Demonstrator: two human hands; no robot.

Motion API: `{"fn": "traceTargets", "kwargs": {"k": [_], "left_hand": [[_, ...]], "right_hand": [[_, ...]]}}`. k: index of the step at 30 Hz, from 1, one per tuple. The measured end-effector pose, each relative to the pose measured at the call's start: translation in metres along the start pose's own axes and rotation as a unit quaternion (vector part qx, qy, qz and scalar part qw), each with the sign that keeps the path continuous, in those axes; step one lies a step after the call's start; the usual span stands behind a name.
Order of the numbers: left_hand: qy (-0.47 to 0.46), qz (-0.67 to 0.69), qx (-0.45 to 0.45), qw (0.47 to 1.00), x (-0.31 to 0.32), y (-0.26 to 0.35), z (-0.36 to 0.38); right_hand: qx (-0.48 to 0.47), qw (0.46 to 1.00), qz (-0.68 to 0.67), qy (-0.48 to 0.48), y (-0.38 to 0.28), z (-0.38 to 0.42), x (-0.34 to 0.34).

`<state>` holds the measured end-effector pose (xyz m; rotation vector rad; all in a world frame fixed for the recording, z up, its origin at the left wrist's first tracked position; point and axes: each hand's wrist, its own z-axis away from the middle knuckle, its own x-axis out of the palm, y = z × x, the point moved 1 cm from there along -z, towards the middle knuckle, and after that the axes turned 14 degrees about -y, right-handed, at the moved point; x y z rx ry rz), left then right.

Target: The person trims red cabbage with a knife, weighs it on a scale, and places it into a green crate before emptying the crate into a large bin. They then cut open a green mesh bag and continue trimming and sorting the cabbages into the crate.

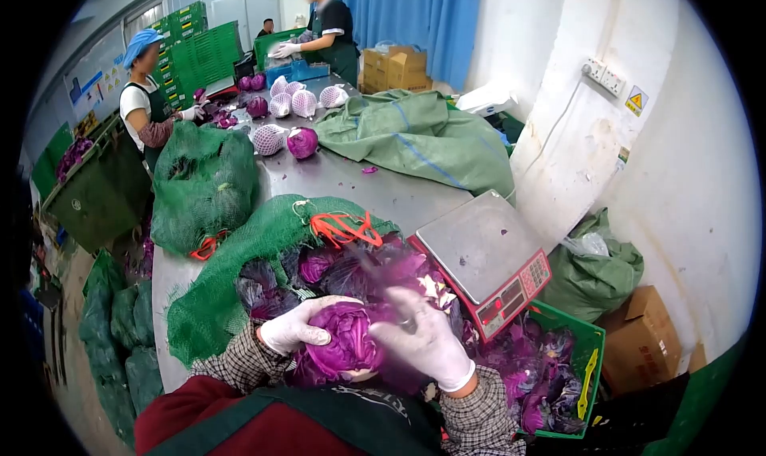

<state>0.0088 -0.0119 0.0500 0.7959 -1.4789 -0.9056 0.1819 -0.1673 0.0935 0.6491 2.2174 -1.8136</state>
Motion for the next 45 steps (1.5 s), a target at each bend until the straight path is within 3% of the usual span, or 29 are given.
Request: {"fn": "traceTargets", "kwargs": {"k": [2, 4, 7, 10, 11, 14, 16, 17, 19, 20, 22, 25, 28, 38, 41, 42, 43, 45], "left_hand": [[0.014, -0.023, 0.003, 1.0, -0.004, -0.003, 0.001], [0.018, -0.027, 0.003, 0.999, -0.005, -0.002, 0.002], [0.023, 0.01, 0.005, 1.0, -0.005, -0.003, 0.004], [0.001, 0.026, 0.017, 1.0, -0.003, -0.002, 0.007], [0.001, 0.03, 0.012, 0.999, 0.0, 0.002, 0.009], [-0.038, 0.029, 0.005, 0.999, -0.002, 0.005, 0.011], [-0.097, 0.048, 0.01, 0.994, 0.002, -0.001, 0.015], [-0.116, 0.133, 0.005, 0.984, -0.002, -0.013, 0.017], [-0.129, 0.248, 0.003, 0.96, -0.011, -0.036, 0.021], [-0.12, 0.281, -0.005, 0.952, -0.012, -0.042, 0.025], [-0.122, 0.351, -0.002, 0.928, -0.012, -0.054, 0.025], [-0.109, 0.394, -0.035, 0.912, -0.022, -0.076, 0.026], [-0.141, 0.374, 0.007, 0.917, -0.02, -0.08, 0.018], [-0.129, 0.368, -0.041, 0.92, -0.022, -0.077, 0.016], [-0.126, 0.364, -0.026, 0.923, -0.016, -0.069, 0.019], [-0.117, 0.361, -0.031, 0.925, -0.02, -0.073, 0.016], [-0.109, 0.359, -0.038, 0.926, -0.022, -0.076, 0.015], [-0.105, 0.361, -0.035, 0.926, -0.02, -0.078, 0.013]], "right_hand": [[0.081, 0.992, 0.056, -0.077, -0.029, 0.001, 0.003], [-0.008, 0.989, 0.141, -0.053, -0.019, 0.0, 0.009], [-0.022, 0.997, 0.066, -0.045, -0.01, -0.003, 0.011], [0.054, 0.996, -0.017, -0.066, -0.009, -0.003, 0.011], [0.098, 0.98, -0.162, -0.067, -0.01, -0.003, 0.01], [0.158, 0.933, -0.318, -0.053, 0.003, -0.007, 0.003], [0.093, 0.911, -0.401, 0.013, 0.018, -0.009, -0.002], [0.097, 0.967, -0.234, 0.004, 0.017, -0.005, -0.007], [0.043, 0.998, -0.032, -0.034, 0.004, 0.003, -0.006], [0.013, 0.997, 0.067, -0.039, -0.002, 0.007, -0.006], [-0.007, 0.983, 0.101, -0.151, 0.001, 0.024, -0.01], [-0.053, 0.945, 0.236, -0.222, -0.019, 0.035, -0.02], [-0.039, 0.931, 0.243, -0.269, -0.026, 0.043, -0.025], [-0.02, 0.893, 0.353, -0.277, -0.017, 0.046, -0.033], [-0.011, 0.926, 0.301, -0.229, -0.004, 0.059, -0.053], [0.05, 0.962, 0.129, -0.236, -0.004, 0.059, -0.054], [0.112, 0.965, -0.048, -0.232, -0.005, 0.061, -0.054], [-0.007, 0.971, 0.025, -0.239, -0.015, 0.055, -0.046]]}}
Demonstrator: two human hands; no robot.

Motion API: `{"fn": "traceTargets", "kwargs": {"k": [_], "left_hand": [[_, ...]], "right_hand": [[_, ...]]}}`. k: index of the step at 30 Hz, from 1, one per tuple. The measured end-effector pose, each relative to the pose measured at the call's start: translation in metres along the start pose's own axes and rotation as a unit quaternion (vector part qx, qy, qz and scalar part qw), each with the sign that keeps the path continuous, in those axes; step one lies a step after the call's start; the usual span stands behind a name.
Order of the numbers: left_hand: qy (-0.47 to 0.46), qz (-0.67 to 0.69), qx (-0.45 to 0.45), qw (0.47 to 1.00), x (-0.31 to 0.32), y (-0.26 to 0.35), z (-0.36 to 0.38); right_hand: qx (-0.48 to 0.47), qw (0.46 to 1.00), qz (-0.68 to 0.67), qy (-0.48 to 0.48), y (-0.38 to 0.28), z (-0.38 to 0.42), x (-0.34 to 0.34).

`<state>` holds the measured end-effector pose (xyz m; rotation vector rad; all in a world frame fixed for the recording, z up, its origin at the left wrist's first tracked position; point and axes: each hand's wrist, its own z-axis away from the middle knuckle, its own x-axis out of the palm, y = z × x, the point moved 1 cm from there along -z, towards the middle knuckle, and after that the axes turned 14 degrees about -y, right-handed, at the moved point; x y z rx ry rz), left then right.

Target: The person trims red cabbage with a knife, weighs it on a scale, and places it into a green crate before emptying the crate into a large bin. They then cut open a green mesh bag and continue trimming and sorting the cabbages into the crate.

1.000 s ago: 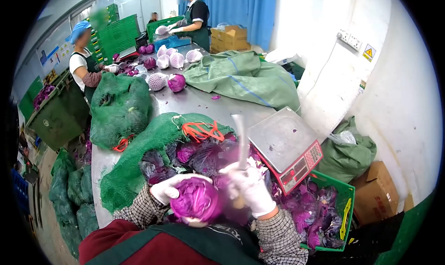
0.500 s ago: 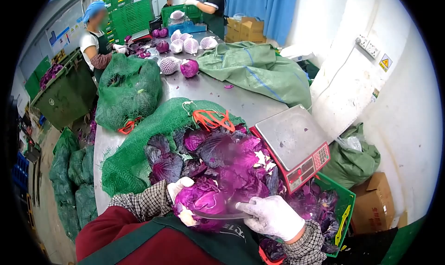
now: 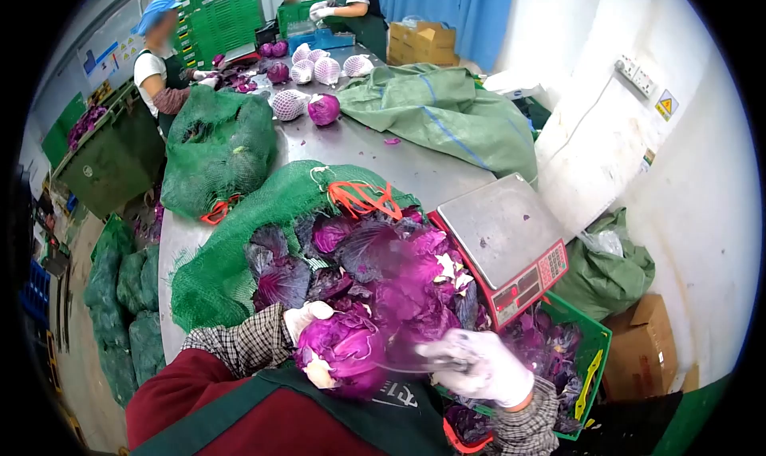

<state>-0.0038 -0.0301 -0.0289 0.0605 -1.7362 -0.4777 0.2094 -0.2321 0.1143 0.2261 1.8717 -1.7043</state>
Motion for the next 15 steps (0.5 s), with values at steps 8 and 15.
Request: {"fn": "traceTargets", "kwargs": {"k": [8, 15], "left_hand": [[0.026, 0.073, -0.047, 0.996, 0.013, 0.003, 0.012], [-0.017, 0.006, -0.047, 0.999, 0.0, 0.009, 0.014]], "right_hand": [[-0.088, 0.99, 0.107, 0.02, -0.023, -0.069, 0.044], [0.076, 0.97, -0.094, 0.213, -0.003, -0.069, 0.0]]}}
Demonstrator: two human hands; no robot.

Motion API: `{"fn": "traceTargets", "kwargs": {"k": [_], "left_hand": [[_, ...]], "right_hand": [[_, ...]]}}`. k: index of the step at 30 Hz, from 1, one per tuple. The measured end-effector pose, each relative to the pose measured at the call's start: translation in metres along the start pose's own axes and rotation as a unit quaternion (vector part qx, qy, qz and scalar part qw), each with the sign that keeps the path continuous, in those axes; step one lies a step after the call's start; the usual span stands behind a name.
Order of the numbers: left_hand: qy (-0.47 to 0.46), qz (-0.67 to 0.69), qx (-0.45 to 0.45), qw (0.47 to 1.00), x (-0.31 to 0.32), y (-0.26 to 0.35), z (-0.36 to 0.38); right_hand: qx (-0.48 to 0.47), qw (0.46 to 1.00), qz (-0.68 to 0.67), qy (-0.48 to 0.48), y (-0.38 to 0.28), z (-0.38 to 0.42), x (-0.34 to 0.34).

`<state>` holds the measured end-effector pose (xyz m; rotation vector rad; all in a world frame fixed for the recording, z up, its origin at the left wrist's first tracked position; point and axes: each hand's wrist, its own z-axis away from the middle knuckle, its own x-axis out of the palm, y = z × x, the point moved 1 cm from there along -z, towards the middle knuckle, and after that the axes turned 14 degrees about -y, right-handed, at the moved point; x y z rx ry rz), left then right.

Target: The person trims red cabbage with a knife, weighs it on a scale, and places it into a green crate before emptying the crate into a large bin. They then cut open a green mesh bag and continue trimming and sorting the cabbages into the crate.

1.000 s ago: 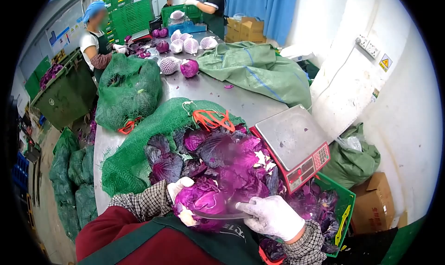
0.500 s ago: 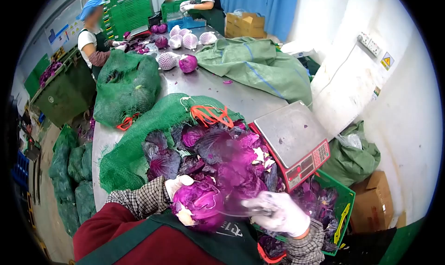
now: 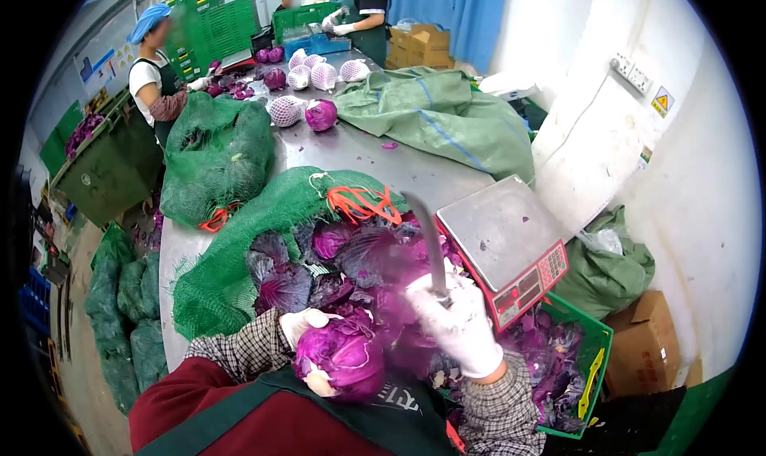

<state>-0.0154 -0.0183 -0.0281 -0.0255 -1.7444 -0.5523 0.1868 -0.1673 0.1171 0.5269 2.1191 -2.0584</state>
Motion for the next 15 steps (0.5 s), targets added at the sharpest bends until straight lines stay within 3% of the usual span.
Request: {"fn": "traceTargets", "kwargs": {"k": [1, 4, 6, 7, 8, 11, 15], "left_hand": [[-0.001, -0.037, 0.005, 0.999, 0.013, 0.007, 0.0], [-0.03, -0.187, 0.04, 0.981, 0.034, 0.028, -0.003], [0.027, -0.266, 0.078, 0.96, 0.039, 0.039, -0.002], [0.042, -0.185, 0.123, 0.974, 0.03, 0.039, -0.001], [0.054, -0.138, 0.165, 0.975, 0.014, 0.041, -0.003], [-0.005, 0.14, 0.272, 0.952, -0.002, 0.054, -0.003], [0.027, 0.106, 0.304, 0.946, -0.007, 0.071, 0.0]], "right_hand": [[-0.038, 0.996, 0.082, -0.014, 0.018, -0.004, -0.005], [0.039, 0.998, -0.004, -0.054, 0.044, 0.005, 0.004], [-0.138, 0.972, 0.189, 0.016, 0.063, 0.004, 0.016], [0.077, 0.988, -0.136, 0.01, 0.048, 0.007, 0.019], [0.051, 0.993, -0.109, 0.017, 0.064, 0.007, 0.021], [0.113, 0.966, -0.232, 0.024, 0.074, 0.01, 0.04], [0.134, 0.943, -0.306, -0.009, 0.09, 0.018, 0.075]]}}
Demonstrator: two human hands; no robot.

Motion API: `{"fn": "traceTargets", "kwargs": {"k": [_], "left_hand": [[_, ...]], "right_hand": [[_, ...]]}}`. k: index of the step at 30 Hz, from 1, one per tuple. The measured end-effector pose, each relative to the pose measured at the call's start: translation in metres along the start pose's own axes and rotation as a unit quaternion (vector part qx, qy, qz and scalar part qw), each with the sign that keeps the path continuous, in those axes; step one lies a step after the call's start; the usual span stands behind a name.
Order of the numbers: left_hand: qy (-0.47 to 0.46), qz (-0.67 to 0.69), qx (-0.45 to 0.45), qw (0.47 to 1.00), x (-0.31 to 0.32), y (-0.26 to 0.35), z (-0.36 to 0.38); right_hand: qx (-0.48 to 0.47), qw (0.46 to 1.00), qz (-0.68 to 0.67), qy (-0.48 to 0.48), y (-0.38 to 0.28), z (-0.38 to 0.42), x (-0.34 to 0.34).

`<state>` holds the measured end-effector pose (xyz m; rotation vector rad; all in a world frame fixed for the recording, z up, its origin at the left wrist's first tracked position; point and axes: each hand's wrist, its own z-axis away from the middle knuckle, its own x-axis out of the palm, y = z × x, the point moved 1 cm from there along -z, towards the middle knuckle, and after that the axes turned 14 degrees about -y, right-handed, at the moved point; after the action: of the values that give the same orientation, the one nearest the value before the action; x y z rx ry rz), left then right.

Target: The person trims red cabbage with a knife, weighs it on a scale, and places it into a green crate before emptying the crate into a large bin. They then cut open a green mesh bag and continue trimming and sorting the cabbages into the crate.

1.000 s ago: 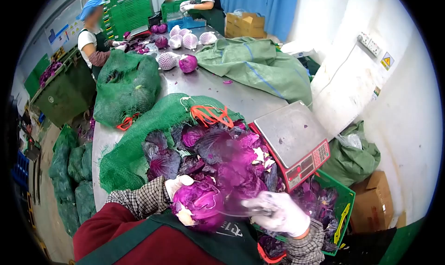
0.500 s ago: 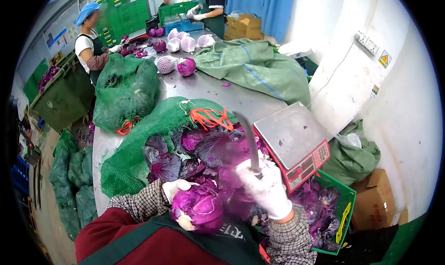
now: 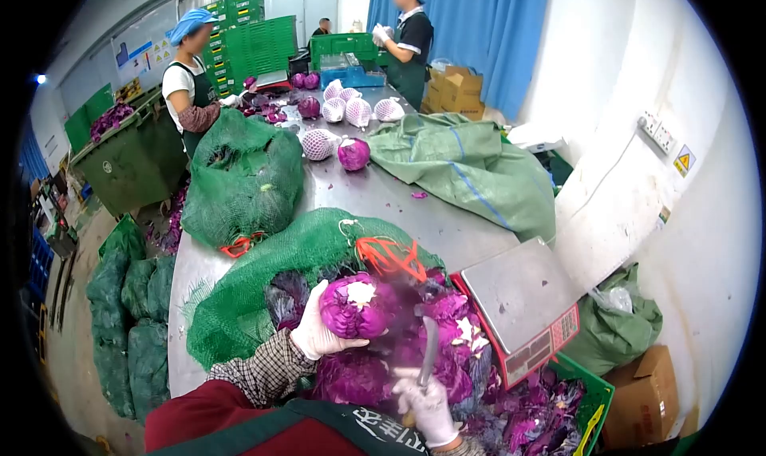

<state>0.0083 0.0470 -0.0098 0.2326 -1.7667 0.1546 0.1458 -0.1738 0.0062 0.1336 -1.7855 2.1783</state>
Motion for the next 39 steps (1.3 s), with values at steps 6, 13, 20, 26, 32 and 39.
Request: {"fn": "traceTargets", "kwargs": {"k": [6, 13, 20, 26, 32, 39], "left_hand": [[0.042, -0.098, 0.07, 0.992, -0.006, 0.034, -0.017], [0.143, -0.215, 0.366, 0.894, 0.001, 0.166, -0.085], [0.331, -0.205, 0.402, 0.829, -0.086, 0.258, -0.117], [0.383, -0.326, 0.285, 0.816, -0.089, 0.295, -0.106], [0.475, -0.842, 0.025, 0.256, -0.056, 0.26, 0.022], [0.239, -0.942, -0.058, 0.229, -0.121, 0.037, 0.099]], "right_hand": [[-0.007, 0.999, -0.046, -0.008, 0.007, -0.002, 0.008], [0.048, 0.998, 0.026, 0.033, -0.012, -0.002, 0.019], [0.063, 0.996, 0.01, 0.056, -0.009, -0.008, 0.013], [0.073, 0.995, -0.007, 0.07, -0.016, -0.007, 0.015], [0.03, 0.998, 0.016, -0.052, -0.003, 0.017, 0.008], [-0.083, 0.981, 0.168, -0.048, -0.039, 0.007, -0.014]]}}
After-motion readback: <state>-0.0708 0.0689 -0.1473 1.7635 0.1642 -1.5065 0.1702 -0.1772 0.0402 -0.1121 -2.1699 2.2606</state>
